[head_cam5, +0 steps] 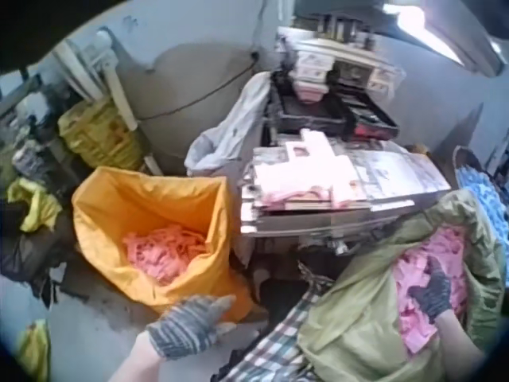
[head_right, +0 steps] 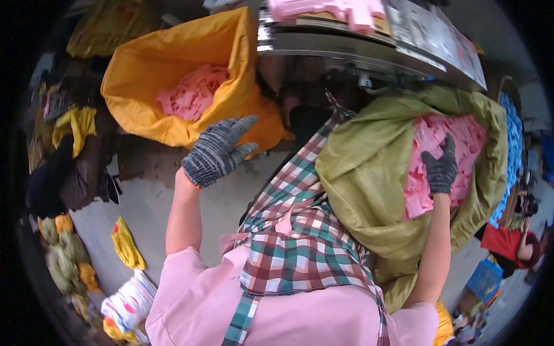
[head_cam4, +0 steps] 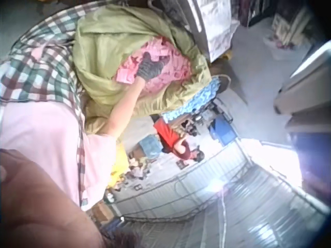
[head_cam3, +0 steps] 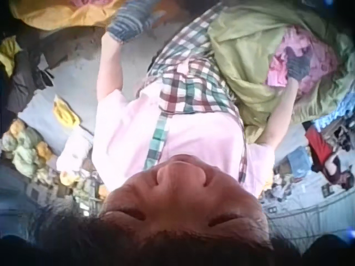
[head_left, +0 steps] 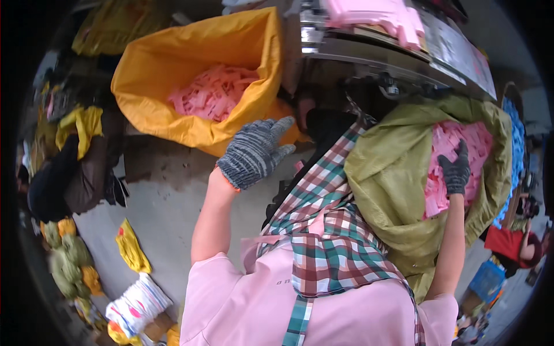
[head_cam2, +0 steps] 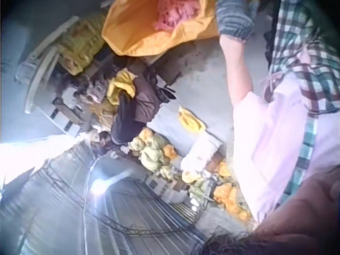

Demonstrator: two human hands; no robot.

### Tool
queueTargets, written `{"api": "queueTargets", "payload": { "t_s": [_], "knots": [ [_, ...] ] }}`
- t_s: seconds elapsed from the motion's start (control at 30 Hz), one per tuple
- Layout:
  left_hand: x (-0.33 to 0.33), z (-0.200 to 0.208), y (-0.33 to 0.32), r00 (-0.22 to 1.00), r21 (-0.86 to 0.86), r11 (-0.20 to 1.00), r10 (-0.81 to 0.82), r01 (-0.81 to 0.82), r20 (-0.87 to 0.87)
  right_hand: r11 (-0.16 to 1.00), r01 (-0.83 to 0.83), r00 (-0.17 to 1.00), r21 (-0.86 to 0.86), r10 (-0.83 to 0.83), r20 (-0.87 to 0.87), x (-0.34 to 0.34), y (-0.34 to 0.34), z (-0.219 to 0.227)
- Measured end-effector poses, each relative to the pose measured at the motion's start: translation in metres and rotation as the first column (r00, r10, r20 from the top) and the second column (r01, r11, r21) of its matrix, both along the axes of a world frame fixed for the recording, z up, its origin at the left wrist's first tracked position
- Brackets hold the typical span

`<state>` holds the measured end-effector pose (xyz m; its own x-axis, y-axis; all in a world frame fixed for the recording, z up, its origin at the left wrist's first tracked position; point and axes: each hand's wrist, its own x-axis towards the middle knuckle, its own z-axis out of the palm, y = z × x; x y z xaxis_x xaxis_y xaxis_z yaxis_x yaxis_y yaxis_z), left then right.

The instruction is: The person prints designs onto toy gun parts by placing them one by one into a printing machine and transferring the finished pieces into a sack.

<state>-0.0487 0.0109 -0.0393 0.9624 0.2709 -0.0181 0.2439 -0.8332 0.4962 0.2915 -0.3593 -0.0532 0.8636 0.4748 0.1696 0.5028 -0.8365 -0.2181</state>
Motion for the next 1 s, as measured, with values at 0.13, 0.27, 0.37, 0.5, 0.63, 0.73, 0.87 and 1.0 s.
{"api": "queueTargets", "payload": {
  "t_s": [0.13,0.27,0.37,0.5,0.63,0.73,0.87,1.0],
  "knots": [
    [-0.021,-0.006,-0.005,0.994,-0.064,0.992,0.107,-0.105,0.026,0.982,0.096,0.985,0.164,-0.070,-0.156,0.027,-0.030,0.025],
    [-0.022,-0.009,-0.016,0.965,-0.156,0.973,0.198,-0.171,0.173,0.957,0.057,0.998,0.286,-0.059,0.000,0.022,-0.046,0.075],
    [0.000,0.003,-0.031,0.896,-0.290,0.942,0.269,-0.169,0.352,0.953,-0.020,0.979,0.303,-0.043,0.200,-0.012,-0.028,0.118],
    [0.039,0.024,-0.068,0.834,-0.263,0.960,0.069,0.093,0.548,0.796,-0.243,0.965,0.555,0.257,0.054,-0.082,0.028,0.149],
    [0.051,0.028,-0.097,0.879,-0.437,0.817,-0.166,0.377,0.447,0.685,-0.724,0.686,0.076,0.727,-0.011,-0.153,0.098,0.143],
    [0.067,0.030,-0.098,0.929,-0.639,0.678,-0.212,0.364,0.304,0.470,-0.856,0.477,0.217,0.879,-0.021,-0.148,0.120,0.149],
    [0.066,0.040,-0.097,0.933,-0.143,0.976,-0.109,0.166,0.342,0.688,-0.722,0.685,0.074,0.725,-0.064,-0.152,0.108,0.164],
    [0.080,0.042,-0.095,0.894,0.125,0.986,-0.152,0.109,0.421,0.760,-0.648,0.740,0.055,0.645,-0.191,-0.143,0.101,0.162]
  ]
}}
